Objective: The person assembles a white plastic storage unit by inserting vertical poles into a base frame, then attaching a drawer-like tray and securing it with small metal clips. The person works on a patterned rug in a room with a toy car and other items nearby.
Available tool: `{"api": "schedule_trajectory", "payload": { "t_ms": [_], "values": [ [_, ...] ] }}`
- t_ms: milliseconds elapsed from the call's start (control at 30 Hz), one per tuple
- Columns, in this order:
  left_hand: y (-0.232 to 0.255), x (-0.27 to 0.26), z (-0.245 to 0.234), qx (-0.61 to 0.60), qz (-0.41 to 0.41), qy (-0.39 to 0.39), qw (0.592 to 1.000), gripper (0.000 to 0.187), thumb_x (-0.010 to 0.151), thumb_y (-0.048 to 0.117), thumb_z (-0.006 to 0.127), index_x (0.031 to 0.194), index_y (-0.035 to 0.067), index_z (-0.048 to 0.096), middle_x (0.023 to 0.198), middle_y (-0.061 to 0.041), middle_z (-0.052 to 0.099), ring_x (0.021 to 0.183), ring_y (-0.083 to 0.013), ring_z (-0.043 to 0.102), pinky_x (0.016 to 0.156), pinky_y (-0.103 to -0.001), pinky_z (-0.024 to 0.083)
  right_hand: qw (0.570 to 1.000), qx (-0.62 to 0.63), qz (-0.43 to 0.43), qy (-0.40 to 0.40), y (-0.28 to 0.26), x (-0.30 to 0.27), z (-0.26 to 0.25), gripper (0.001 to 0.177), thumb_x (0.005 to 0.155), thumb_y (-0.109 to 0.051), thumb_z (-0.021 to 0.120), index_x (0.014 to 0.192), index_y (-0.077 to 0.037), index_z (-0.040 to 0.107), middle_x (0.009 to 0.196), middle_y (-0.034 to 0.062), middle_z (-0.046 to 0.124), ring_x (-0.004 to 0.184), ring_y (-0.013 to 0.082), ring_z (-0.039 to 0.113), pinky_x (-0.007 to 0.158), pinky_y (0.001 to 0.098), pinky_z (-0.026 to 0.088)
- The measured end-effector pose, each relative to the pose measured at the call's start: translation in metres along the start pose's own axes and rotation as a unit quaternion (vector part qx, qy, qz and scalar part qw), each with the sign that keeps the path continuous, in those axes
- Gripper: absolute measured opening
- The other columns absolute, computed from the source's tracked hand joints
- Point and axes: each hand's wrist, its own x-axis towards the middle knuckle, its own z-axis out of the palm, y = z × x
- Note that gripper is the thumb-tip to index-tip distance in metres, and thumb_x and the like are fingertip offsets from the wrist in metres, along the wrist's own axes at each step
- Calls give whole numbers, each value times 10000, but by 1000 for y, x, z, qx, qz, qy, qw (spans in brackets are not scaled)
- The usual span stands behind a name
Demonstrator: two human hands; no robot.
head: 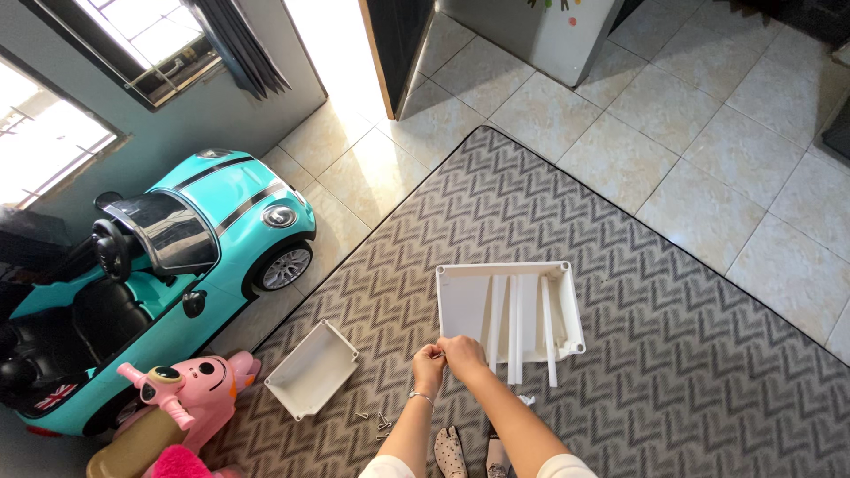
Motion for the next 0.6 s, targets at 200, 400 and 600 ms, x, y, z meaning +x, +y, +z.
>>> {"api": "schedule_trajectory", "payload": {
  "t_ms": [200,400,600],
  "values": [
    [-1,-3,1,57,14,20,998,83,800,36,792,822,23,713,755,-48,745,707,-105,638,681,-280,545,999,-5,6,44,4,0,21,180,903,-209,608,1018,-253,740,951,109,745,907,340,719,755,468,575],
    [6,9,-18,73,-24,-140,987,302,775,56,820,1041,26,679,981,-84,770,838,-122,736,737,-276,566,999,15,9,39,0,0,16,249,943,-263,603,1149,-323,730,1010,93,741,933,329,713,787,454,571],
    [23,16,-29,200,72,-89,973,631,835,259,745,1373,46,494,1429,-200,537,1303,-307,552,1059,-422,483,972,99,-53,207,5,-18,-20,294,830,-210,690,1121,-198,727,1022,56,763,937,300,705,818,436,562]
  ]
}}
